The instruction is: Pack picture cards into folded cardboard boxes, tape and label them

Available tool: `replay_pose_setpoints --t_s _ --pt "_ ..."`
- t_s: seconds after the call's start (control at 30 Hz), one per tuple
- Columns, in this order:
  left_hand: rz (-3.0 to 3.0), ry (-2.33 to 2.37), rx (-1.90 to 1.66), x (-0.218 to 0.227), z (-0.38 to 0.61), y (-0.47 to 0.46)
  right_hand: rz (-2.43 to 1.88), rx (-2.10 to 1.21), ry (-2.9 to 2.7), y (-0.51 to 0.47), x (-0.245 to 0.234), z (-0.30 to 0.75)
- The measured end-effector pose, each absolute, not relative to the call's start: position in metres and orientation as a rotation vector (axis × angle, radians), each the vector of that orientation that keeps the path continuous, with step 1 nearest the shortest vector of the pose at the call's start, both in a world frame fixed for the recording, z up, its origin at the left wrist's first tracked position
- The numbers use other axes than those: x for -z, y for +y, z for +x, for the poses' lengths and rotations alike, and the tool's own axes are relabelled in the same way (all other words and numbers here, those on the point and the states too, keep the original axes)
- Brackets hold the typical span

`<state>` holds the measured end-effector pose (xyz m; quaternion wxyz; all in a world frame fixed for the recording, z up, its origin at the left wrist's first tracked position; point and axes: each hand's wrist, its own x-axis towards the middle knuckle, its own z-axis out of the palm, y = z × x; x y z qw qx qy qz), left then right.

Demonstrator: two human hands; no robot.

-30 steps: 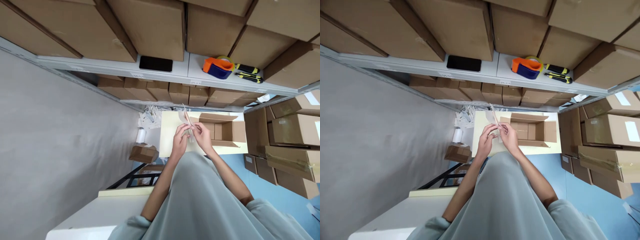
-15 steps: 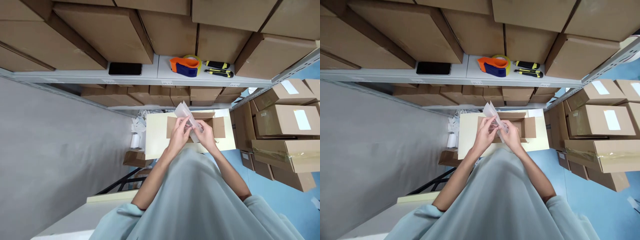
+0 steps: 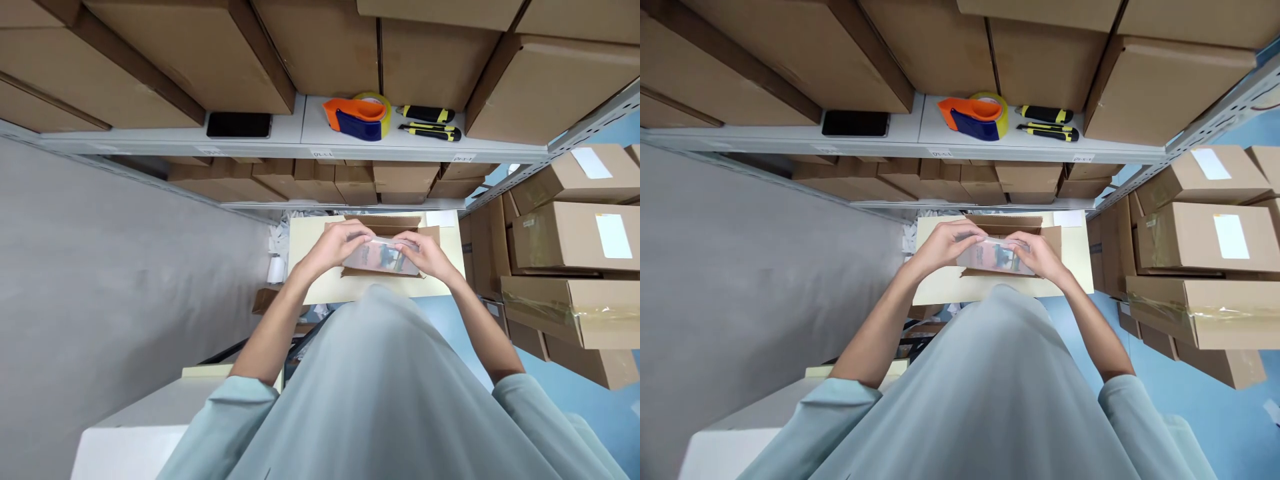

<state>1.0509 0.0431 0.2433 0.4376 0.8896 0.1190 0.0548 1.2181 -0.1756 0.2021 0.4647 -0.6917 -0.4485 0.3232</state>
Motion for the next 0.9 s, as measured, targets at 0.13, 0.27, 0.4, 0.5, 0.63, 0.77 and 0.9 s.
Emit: replay_pose_setpoints --t_s 0.13,0.27,0.4,0.5,0.63,0.77,0.9 --pt "2.193 0.351 -0.128 -0.228 1.046 0.032 -1.77 -0.787 -1.116 -0.176 -0.189 1.224" --pt "2.136 0.376 -0.059 -0.221 1.041 0.03 -1.713 -0.836 -1.101 -0.175 -0.179 1.226" --pt "2.057 0.357 -0.074 -0.215 1.036 0.031 -1.683 -0.84 -1.165 -0.176 -0.173 1.223" --pt "2.007 0.344 -0.081 -0.203 1.031 0.034 -1.697 -0.815 -1.244 -0.175 -0.166 1.218" --pt "1.955 0.341 -0.034 -0.18 1.024 0.041 -1.74 -0.848 -1.267 -0.173 -0.154 1.209" --pt "1.895 0.422 0.044 -0.156 1.016 0.052 -1.685 -0.96 -1.266 -0.176 -0.149 1.204" --pt "1.802 0.518 0.093 -0.137 1.013 0.061 -1.681 -1.099 -1.384 -0.182 -0.153 1.196"
